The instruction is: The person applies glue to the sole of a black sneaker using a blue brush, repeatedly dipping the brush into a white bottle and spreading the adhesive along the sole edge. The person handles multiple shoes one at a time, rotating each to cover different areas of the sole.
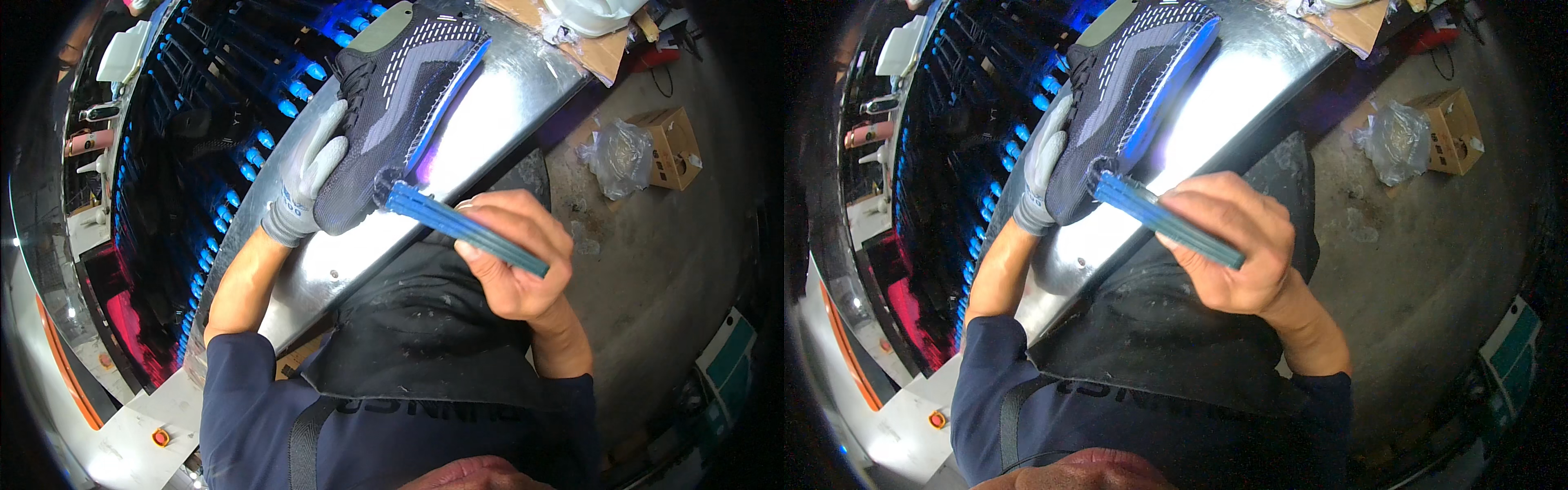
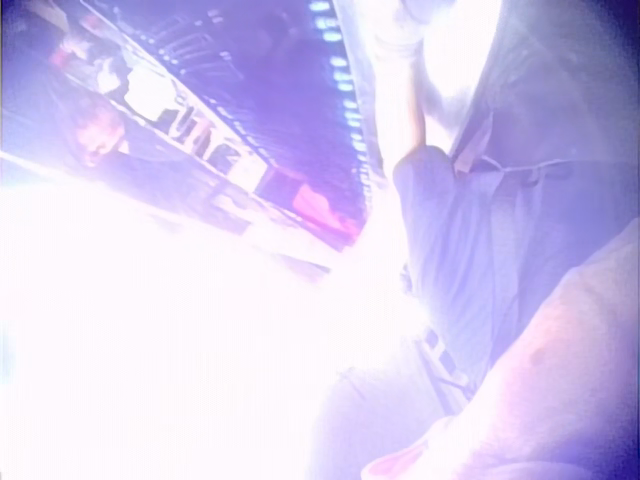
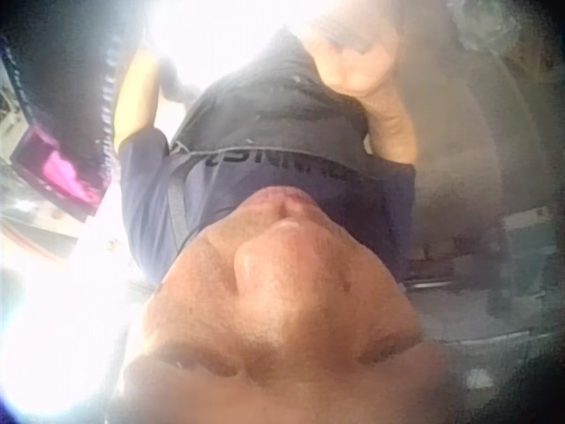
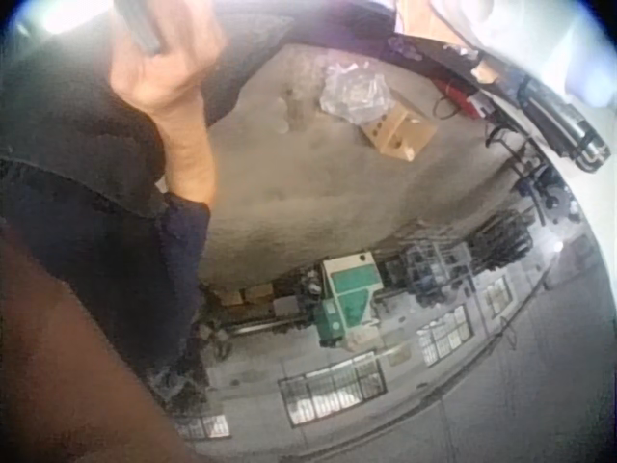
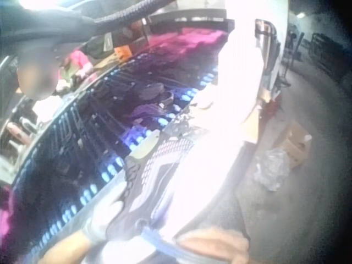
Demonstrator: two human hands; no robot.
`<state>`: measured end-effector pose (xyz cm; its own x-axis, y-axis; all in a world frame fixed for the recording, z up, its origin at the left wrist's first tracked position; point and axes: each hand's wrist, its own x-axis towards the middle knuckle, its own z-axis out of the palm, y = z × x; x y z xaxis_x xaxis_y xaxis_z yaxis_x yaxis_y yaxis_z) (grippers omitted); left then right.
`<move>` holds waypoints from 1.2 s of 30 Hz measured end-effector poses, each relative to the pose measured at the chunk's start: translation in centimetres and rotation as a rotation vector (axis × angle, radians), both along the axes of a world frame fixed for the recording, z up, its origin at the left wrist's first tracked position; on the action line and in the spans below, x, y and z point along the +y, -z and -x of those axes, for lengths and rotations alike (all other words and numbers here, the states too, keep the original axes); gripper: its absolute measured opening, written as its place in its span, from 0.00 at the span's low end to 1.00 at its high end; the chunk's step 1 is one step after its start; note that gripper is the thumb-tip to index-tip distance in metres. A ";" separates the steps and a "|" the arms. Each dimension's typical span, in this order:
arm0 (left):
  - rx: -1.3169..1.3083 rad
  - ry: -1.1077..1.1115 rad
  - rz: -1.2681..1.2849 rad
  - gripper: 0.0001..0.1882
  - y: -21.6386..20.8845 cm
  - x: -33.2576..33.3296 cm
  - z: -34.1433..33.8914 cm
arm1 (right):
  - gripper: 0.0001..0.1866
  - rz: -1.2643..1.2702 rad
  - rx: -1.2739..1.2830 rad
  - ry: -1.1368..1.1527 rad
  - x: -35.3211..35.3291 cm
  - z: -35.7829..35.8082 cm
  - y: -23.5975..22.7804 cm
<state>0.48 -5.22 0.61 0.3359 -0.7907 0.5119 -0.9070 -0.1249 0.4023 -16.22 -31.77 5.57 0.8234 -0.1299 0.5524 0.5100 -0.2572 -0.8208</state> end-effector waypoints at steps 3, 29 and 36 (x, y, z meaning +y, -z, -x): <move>-0.044 0.000 -0.007 0.52 0.1 0.2 -0.3 | 0.15 0.039 -0.033 0.016 1.8 0.9 0.1; -0.169 0.068 0.069 0.45 -9.7 -9.3 0.7 | 0.08 -0.503 0.173 0.055 -6.5 0.1 -2.8; -0.146 0.079 -0.039 0.44 -11.2 -9.6 0.8 | 0.06 -0.451 0.202 -0.075 -7.3 0.3 -5.0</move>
<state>-0.33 -14.80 11.77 0.1965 -0.8318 0.5191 -0.9629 -0.0639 0.2622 -16.49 -39.09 10.53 0.9244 -0.2557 0.2831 0.3326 0.1769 -0.9263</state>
